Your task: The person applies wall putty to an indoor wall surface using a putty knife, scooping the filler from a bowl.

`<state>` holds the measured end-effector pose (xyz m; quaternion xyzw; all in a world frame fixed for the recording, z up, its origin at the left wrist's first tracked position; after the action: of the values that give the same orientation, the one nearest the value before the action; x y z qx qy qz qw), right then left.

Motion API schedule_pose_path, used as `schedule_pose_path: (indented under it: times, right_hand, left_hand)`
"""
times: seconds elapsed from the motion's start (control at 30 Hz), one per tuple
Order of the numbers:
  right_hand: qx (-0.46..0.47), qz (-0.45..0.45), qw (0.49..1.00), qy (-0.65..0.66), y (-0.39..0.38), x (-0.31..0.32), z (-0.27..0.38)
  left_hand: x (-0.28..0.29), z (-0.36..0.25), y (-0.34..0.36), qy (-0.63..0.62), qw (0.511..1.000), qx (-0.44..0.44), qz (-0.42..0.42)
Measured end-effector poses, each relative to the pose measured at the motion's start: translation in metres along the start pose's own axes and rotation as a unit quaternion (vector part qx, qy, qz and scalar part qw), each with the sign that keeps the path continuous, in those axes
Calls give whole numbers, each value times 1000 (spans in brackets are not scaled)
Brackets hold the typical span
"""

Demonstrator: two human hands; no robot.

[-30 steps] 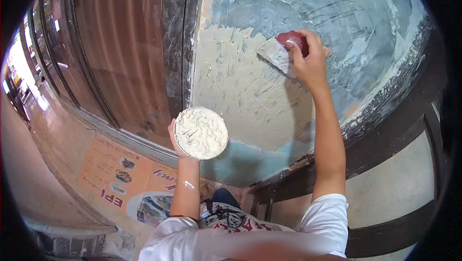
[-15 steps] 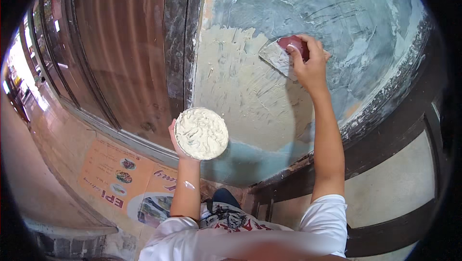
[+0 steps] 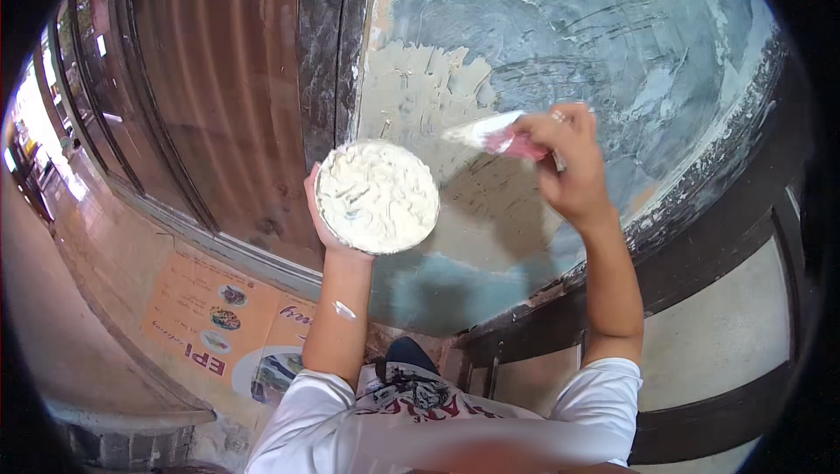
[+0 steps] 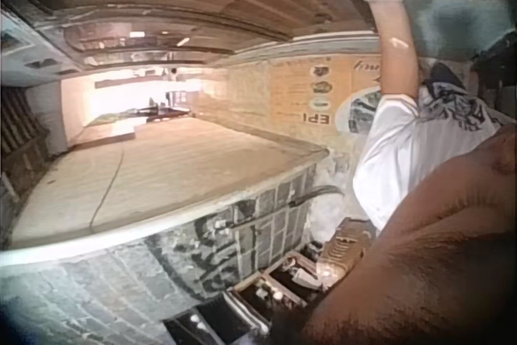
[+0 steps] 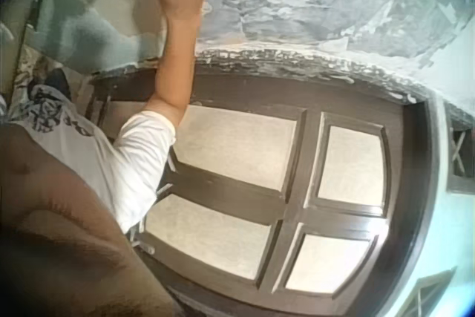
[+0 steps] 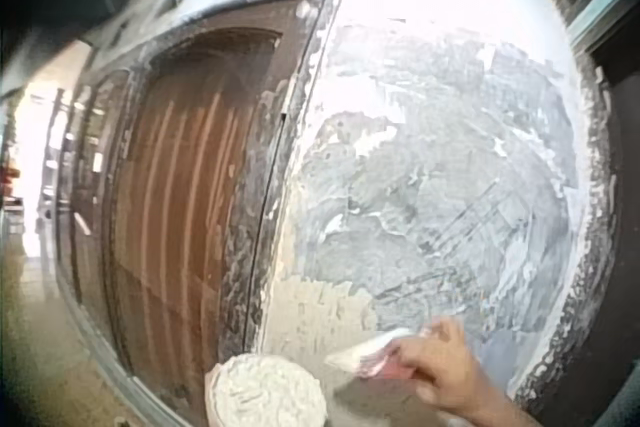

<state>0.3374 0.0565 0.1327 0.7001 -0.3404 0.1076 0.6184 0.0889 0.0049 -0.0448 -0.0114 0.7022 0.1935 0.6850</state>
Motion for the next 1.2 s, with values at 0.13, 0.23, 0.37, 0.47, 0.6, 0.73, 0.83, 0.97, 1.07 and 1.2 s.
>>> schedule_pose_path:
  times: [0.13,0.23,0.37,0.47,0.6,0.73,0.83,0.97,1.07,1.2]
  right_hand:
    - [77,87,992,-51,-6,-2,31]
    - [92,109,988,-56,-5,1,38]
    - [124,122,983,-59,-2,6,50]
    - [137,125,981,-57,0,7,57]
    - [150,123,979,-60,-3,3,60]
    - [147,90,984,-43,-5,-4,61]
    - [148,77,985,-36,-4,-8,60]
    - [154,85,983,-47,-5,-8,62]
    - [145,66,986,-40,-7,-12,62]
    - [152,50,986,-42,-8,-15,62]
  left_hand:
    - [-34,1,4,-17,994,41,96]
    - [-42,0,6,-13,992,47,120]
    - [-42,-3,11,-8,991,49,125]
    - [-45,-1,9,-1,989,49,141]
    - [-56,1,1,-13,983,66,172]
    - [-54,1,1,1,983,64,171]
    - [-45,-4,4,1,991,39,132]
    - [-49,-3,0,-8,988,56,147]
    - [-46,-4,1,-1,989,54,136]
    - [-43,-3,1,-4,991,46,129]
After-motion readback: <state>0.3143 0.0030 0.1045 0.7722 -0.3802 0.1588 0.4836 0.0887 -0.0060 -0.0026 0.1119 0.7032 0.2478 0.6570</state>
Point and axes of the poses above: each hand's wrist, its own y-axis towards the middle knuckle, its own x-axis out of the back of the hand, z = x × y, the point moved 1 cm from there along y, towards the middle knuckle, and after that the axes turned 6 degrees about -z, right-handed, at the moved point
